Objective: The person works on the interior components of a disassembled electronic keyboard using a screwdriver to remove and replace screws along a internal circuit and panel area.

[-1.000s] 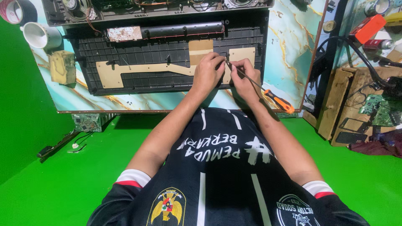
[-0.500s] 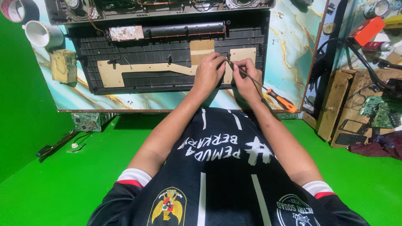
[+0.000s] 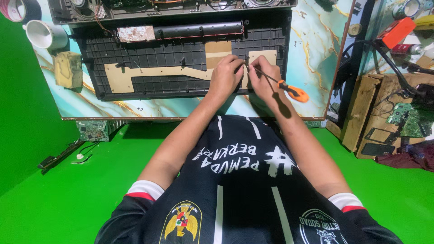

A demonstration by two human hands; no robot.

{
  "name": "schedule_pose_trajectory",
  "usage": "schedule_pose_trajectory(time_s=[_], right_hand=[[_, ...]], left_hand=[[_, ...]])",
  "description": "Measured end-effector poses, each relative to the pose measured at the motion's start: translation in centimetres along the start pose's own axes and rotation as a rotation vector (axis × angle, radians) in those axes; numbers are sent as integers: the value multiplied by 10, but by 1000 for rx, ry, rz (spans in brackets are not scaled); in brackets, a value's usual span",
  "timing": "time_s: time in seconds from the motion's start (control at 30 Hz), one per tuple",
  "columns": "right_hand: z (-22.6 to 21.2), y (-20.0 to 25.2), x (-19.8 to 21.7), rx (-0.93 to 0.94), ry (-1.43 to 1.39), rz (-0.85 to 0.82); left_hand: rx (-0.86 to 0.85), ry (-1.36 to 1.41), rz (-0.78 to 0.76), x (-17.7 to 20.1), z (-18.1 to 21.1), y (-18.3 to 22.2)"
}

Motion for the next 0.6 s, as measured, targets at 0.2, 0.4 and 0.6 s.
schedule_pose_trajectory(time_s=[0.2,0.4,0.6], right_hand=[[-3,-10,5,49,50,-25],[0,-11,3,25,76,-30],[4,-10,2,-10,42,-19]], left_hand=[[-29,23,4,4,1,2],[5,45,14,2,0,2],[16,62,44,-1,-1,0]])
Point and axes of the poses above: each hand's wrist, its own y-axis away from the middle knuckle, its own x-axis out of the back of the hand, z = x × y, the point moved 1 cm from there along -y, towards the middle knuckle, and after that the axes turned 1 degree about -z, right-handed, at the moved point
